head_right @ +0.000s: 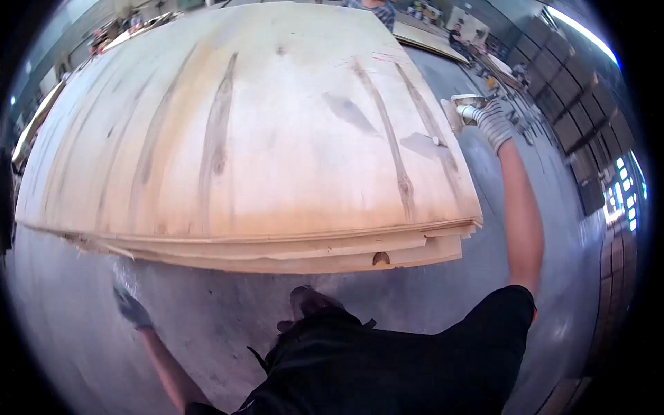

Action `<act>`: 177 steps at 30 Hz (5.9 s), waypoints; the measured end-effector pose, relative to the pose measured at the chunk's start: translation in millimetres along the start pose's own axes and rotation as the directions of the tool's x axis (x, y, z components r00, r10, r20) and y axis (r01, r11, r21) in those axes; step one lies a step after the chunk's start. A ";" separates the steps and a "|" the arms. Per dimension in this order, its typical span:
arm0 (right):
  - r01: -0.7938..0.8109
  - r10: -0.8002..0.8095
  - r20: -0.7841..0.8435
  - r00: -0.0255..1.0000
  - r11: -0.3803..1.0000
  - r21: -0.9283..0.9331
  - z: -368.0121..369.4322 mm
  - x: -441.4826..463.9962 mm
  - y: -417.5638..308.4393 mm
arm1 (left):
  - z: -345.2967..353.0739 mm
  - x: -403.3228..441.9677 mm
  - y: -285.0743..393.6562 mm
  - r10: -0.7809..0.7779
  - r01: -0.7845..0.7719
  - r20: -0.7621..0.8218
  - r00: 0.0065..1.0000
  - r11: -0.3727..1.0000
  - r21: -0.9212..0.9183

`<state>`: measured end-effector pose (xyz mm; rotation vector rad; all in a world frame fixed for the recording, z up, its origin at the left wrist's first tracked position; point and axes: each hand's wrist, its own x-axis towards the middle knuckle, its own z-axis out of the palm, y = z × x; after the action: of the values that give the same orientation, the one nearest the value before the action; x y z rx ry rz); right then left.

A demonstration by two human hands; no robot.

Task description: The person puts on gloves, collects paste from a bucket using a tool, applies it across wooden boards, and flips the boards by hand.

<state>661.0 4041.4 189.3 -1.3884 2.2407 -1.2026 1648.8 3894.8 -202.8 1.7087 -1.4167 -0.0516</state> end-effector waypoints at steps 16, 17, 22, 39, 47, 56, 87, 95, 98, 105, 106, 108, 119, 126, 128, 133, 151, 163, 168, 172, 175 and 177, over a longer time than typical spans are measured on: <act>-0.306 0.366 0.258 0.894 0.920 -0.245 98.4 -92.6 -79.4 | 38.6 254.1 114.4 0.208 -0.035 0.414 0.886 0.921 -0.389; -0.238 0.294 0.231 0.927 0.941 -0.241 105.4 -82.5 -95.8 | 42.6 259.1 99.1 0.199 0.004 0.410 0.890 0.896 -0.444; 0.119 -0.169 0.187 0.968 0.960 0.253 228.5 72.0 -167.5 | 3.9 231.9 228.1 0.342 -0.336 0.346 0.874 0.938 -0.078; 0.549 -0.386 0.427 0.818 0.748 -0.374 593.2 484.4 -291.6 | 2.9 209.3 277.9 0.263 -0.297 0.418 0.869 0.955 0.016; 0.542 -0.617 0.532 0.580 0.780 0.314 518.7 149.9 -285.0 | -0.6 197.4 263.5 0.339 -0.340 0.274 0.900 0.939 -0.046; 0.498 -0.341 0.472 0.813 0.828 -0.259 463.8 -120.2 -329.8 | -19.2 213.9 252.5 0.458 -0.413 0.428 0.779 0.889 -0.200; 0.334 -0.258 0.218 0.941 0.621 -0.709 283.7 11.6 -137.9 | -118.6 144.5 64.7 0.518 -0.500 0.462 0.720 0.849 -0.172; 0.148 -0.164 0.242 0.956 0.985 0.085 508.5 -93.1 -426.3 | -121.1 201.9 -26.7 0.452 -0.356 0.331 0.828 0.881 -0.313; 0.091 -0.199 0.307 0.931 0.938 0.334 599.3 -50.8 -490.7 | -141.6 242.2 -57.9 0.519 -0.406 0.297 0.802 0.837 -0.367; 0.163 -0.036 0.177 0.984 0.599 -0.784 753.9 44.5 -547.1 | -211.5 300.5 -211.5 0.422 -0.299 0.412 0.808 0.895 -0.330; 0.365 -0.210 0.309 0.928 0.683 -0.632 751.8 45.8 -537.7 | -215.9 299.2 -241.9 0.347 -0.233 0.369 0.862 0.918 -0.321; 0.594 -0.459 0.389 0.799 0.705 -0.389 754.3 -2.6 -533.6 | -222.8 319.9 -285.0 0.253 -0.142 0.354 0.900 0.940 -0.311; 0.101 -0.243 0.324 0.915 0.911 0.399 970.0 136.6 -758.7 | -178.1 669.9 -332.8 0.610 -0.610 0.082 0.788 0.792 -0.026; -0.173 -0.339 0.308 0.889 0.374 0.911 1110.7 348.0 -785.2 | -156.9 702.3 -333.8 0.584 -0.588 0.189 0.790 0.808 -0.039; 0.016 -0.122 0.253 0.960 0.923 0.384 1164.8 404.6 -783.3 | -153.1 704.8 -337.2 0.581 -0.587 0.191 0.791 0.809 -0.031; 0.385 -0.218 0.436 0.873 0.858 -0.342 1221.2 427.0 -820.1 | -151.2 703.2 -353.8 0.585 -0.603 0.277 0.762 0.797 -0.025; 0.623 -0.540 0.311 0.782 0.674 -0.397 1100.1 -332.9 -898.5 | -257.4 670.2 -469.1 0.836 -0.486 0.236 0.496 0.492 -0.722; 0.236 -0.303 0.244 0.921 0.934 0.270 1210.1 -230.5 -1072.2 | -336.2 736.3 -634.3 0.709 -0.398 0.458 0.536 0.691 -0.604; 0.145 -0.287 0.253 0.924 0.874 0.464 1311.6 -131.6 -1129.6 | -357.4 759.3 -780.7 0.347 -0.219 0.586 0.732 0.935 -0.280; -0.092 -0.241 0.312 0.919 0.638 0.765 1395.4 -47.1 -1145.1 | -398.3 741.7 -910.6 -0.095 0.107 0.600 0.795 0.994 0.016; 0.060 -0.260 0.420 0.870 0.899 0.433 1496.5 14.4 -1126.8 | -421.8 734.8 -1005.4 -0.445 0.418 0.610 0.655 0.887 0.197; 0.107 -0.096 0.231 0.968 0.994 -0.035 1534.3 41.2 -1151.9 | -439.8 746.5 -1053.4 -0.578 0.441 0.583 0.571 0.815 0.376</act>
<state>2253.4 2974.8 91.8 -1.5887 2.0737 -0.9676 2953.6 3500.6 -250.1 2.3672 -1.3697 -1.0035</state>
